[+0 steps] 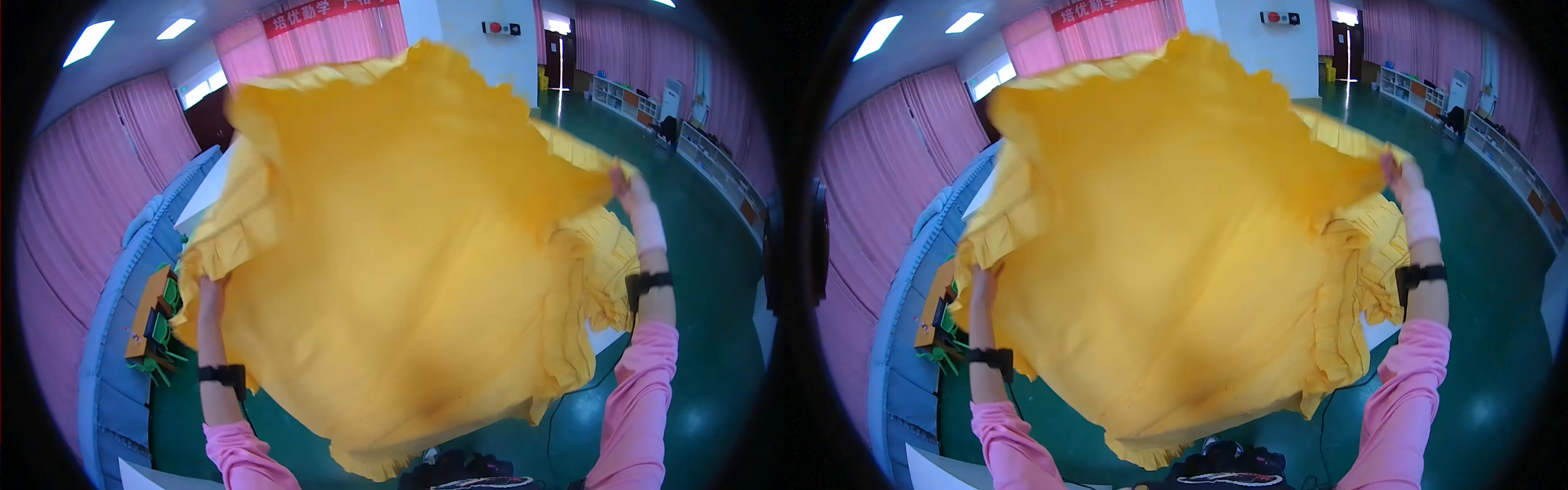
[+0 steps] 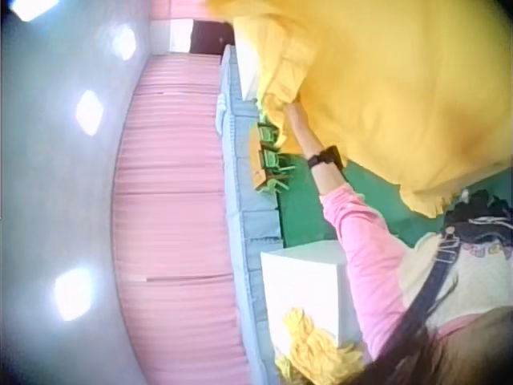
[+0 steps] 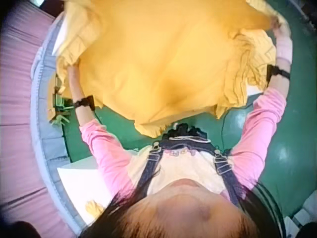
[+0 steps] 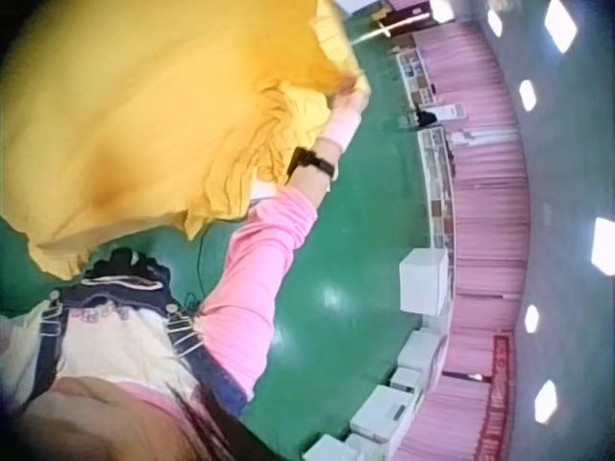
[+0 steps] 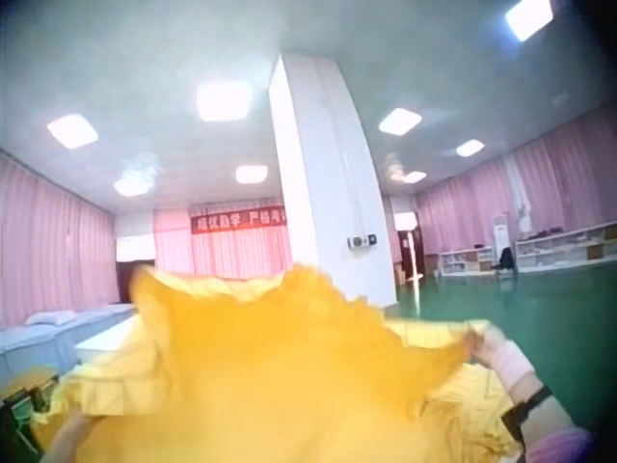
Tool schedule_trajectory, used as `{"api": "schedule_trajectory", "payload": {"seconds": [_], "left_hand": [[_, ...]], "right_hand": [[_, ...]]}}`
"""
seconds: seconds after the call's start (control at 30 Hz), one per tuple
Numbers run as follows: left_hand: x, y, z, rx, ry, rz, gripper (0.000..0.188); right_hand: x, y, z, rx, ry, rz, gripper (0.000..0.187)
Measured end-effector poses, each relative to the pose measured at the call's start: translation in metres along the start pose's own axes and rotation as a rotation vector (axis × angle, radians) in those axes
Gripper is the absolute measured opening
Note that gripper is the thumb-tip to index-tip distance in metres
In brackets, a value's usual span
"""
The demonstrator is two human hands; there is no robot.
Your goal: Folding yellow linens on a table and organizing them into a storage cabinet.
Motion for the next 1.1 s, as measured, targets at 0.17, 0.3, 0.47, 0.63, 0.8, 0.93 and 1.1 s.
{"api": "schedule_trajectory", "payload": {"seconds": [0.17, 0.3, 0.47, 0.63, 0.8, 0.93, 1.1], "left_hand": [[-0.048, 0.055, -0.156, 0.421, 0.414, -0.075, 0.049], [-0.03, 0.073, -0.248, 0.594, 0.303, 0.027, 0.044], [-0.106, 0.079, -0.281, 0.611, -0.322, -0.213, 0.038], [-0.138, 0.04, -0.303, 0.24, -0.563, -0.379, 0.037], [-0.277, 0.07, -0.325, -0.068, -1.081, -0.798, 0.073], [-0.301, 0.121, -0.342, -0.025, -1.562, -0.864, 0.106], [-0.365, 0.093, -0.347, -0.096, -1.456, -0.798, 0.11]], "right_hand": [[0.175, 0.077, 0.114, -0.285, 0.183, 0.077, 0.016], [0.24, 0.139, 0.191, -0.509, 0.27, 0.139, 0.015], [0.29, 0.172, 0.238, -0.53, 0.052, 0.328, 0.029], [0.24, 0.193, 0.274, -0.6, -0.123, 0.49, 0.028], [0.184, 0.154, 0.255, -0.484, 0.076, 0.375, 0.035], [-0.025, 0.107, 0.188, -0.071, 0.253, -0.087, 0.038], [-0.165, -0.048, 0.045, 0.135, 0.046, -0.256, 0.027]]}}
Point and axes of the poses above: each hand's wrist, its own y-axis away from the middle knuckle, its own x-axis out of the back of the hand, z = x × y, the point moved 10 cm from there along -y, towards the middle knuckle, and after that the axes turned 8 degrees about x, right-handed, at the moved point
